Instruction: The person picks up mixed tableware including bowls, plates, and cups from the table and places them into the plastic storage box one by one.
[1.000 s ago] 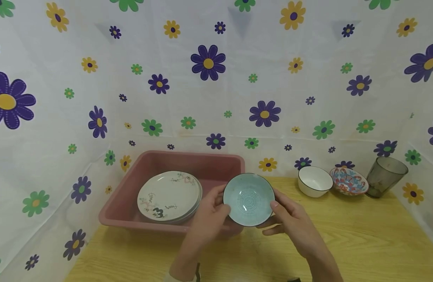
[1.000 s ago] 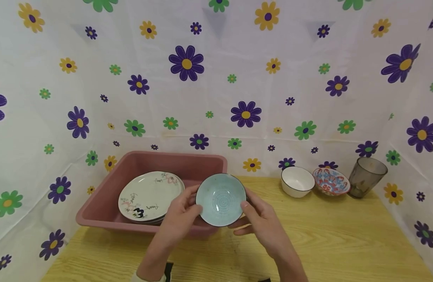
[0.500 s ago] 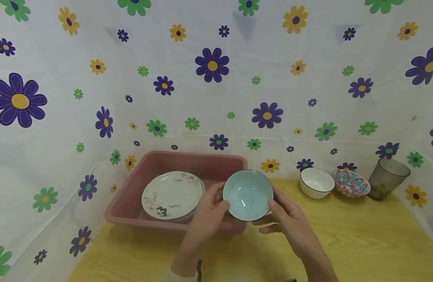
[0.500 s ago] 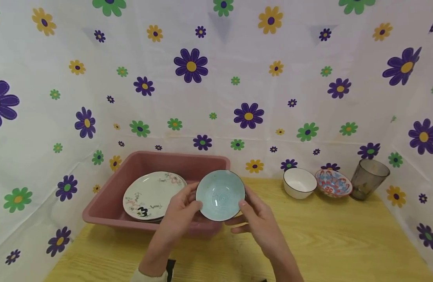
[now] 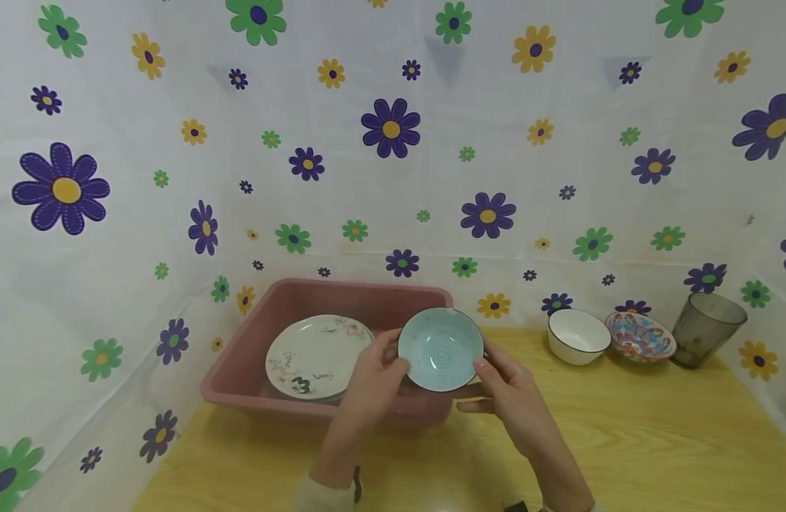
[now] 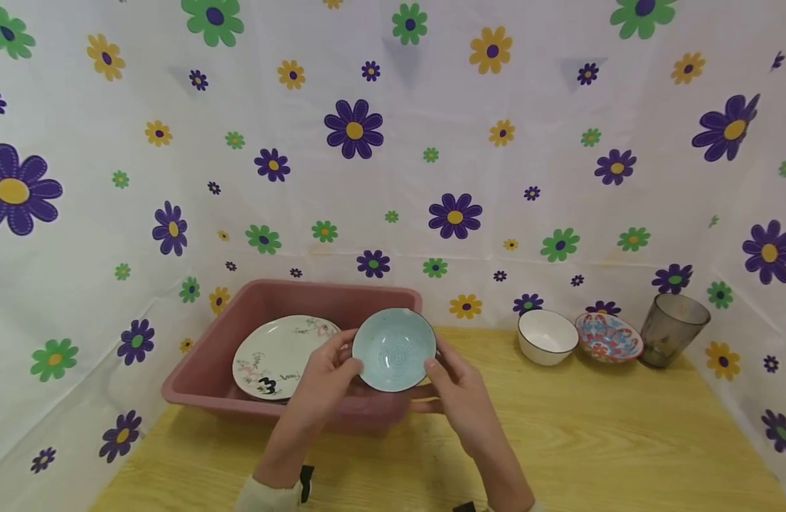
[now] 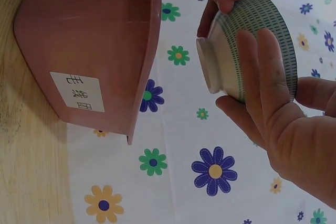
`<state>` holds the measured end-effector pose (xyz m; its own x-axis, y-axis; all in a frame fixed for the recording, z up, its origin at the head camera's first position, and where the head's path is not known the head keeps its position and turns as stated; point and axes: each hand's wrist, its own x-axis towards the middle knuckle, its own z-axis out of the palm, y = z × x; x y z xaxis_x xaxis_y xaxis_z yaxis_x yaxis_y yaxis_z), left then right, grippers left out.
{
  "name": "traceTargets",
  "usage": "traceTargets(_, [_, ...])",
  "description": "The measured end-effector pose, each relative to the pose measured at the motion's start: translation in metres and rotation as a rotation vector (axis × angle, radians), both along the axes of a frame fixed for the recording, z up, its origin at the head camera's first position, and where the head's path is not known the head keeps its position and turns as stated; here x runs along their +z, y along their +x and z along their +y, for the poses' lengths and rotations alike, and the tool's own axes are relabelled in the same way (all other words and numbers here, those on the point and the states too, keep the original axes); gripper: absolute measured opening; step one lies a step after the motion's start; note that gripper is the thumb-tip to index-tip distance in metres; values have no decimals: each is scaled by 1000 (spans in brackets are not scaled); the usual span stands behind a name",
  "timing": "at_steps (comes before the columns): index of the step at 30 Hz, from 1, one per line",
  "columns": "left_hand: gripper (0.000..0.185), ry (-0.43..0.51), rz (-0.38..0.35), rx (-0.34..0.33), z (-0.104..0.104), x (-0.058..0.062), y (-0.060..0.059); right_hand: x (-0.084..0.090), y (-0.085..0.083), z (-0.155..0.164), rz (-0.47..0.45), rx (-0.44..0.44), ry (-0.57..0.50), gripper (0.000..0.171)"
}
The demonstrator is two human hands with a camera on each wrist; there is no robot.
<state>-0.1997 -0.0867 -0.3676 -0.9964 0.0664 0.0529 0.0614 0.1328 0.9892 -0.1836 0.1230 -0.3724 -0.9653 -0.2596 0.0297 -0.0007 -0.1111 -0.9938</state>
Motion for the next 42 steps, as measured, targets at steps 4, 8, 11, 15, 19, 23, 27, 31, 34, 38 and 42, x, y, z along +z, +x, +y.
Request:
traceTargets(4, [52, -38, 8, 15, -5, 1, -3, -1, -1, -3, -5, -5, 5, 53])
traceTargets(8, [51, -93, 25, 33, -12, 7, -5, 0, 1, -6, -6, 6, 18, 53])
traceTargets(11, [51, -166, 34, 60, -17, 15, -7, 0, 2, -8, 7, 31, 35, 52])
traceTargets(15, [51, -248, 46, 104, -20, 27, -9, -1, 4, -11, 31, 57, 73, 50])
traceTargets(19, [51, -239, 33, 102, -24, 40, -13, -4, 5, -16, 55, 53, 143, 45])
traceTargets(23, [50, -185, 26, 54, -31, 49, -21, -11, 4, -20, 102, 37, 242, 43])
traceTargets(27, [50, -187, 19, 30, -37, 52, -28, -24, 2, -26, 130, -4, 348, 52])
traceTargets(31, [52, -208, -19, 28, -41, 51, -38, -36, -2, -31, 139, -38, 427, 70])
traceTargets(34, [52, -214, -46, 21, -43, 48, -47, -42, -4, -32, 140, -57, 451, 82])
traceTargets(38, [53, -189, -78, 5, -46, 42, -60, -47, -4, -33, 109, -56, 404, 91])
traceTargets(42, [53, -180, -115, -5, -47, 37, -73, -49, -4, -34, 82, -34, 339, 92])
